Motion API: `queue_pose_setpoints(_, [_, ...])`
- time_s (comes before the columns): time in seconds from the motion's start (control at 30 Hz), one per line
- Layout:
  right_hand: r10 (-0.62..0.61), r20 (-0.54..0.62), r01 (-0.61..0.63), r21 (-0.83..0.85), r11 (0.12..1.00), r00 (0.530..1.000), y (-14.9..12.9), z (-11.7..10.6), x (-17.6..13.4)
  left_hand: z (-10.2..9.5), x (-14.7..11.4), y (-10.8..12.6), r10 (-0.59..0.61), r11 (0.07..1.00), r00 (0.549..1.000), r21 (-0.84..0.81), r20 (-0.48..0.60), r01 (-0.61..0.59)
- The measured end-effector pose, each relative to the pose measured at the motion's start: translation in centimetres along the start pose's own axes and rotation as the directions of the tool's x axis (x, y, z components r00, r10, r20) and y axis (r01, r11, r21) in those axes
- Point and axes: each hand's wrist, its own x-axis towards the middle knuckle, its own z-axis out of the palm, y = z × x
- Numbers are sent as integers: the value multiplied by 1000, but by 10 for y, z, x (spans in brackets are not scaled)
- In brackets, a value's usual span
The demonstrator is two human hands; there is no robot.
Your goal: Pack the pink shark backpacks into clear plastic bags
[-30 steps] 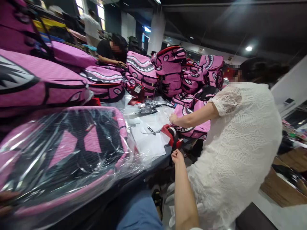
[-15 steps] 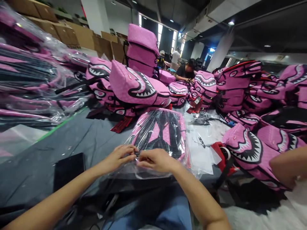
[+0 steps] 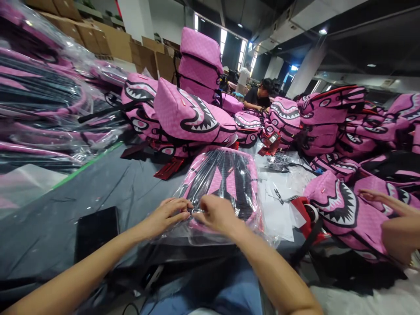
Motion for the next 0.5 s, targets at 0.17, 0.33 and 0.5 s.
queue_pose_setpoints(0.17, [58,218,-28,-136,990,974,-26,39,12,5,2,1,-28,999,1000,-24,-1,28])
queue_pose_setpoints(0.33, [-29,0,29,-64,998,1000,-9,36,-2,-19,9,6,-51,995,999,-83,16,52])
queue_pose_setpoints(0.5, [105,-816,-93,63,994,569,52,18,-126,-45,35,-12,-304,865,935,-465,-184,190])
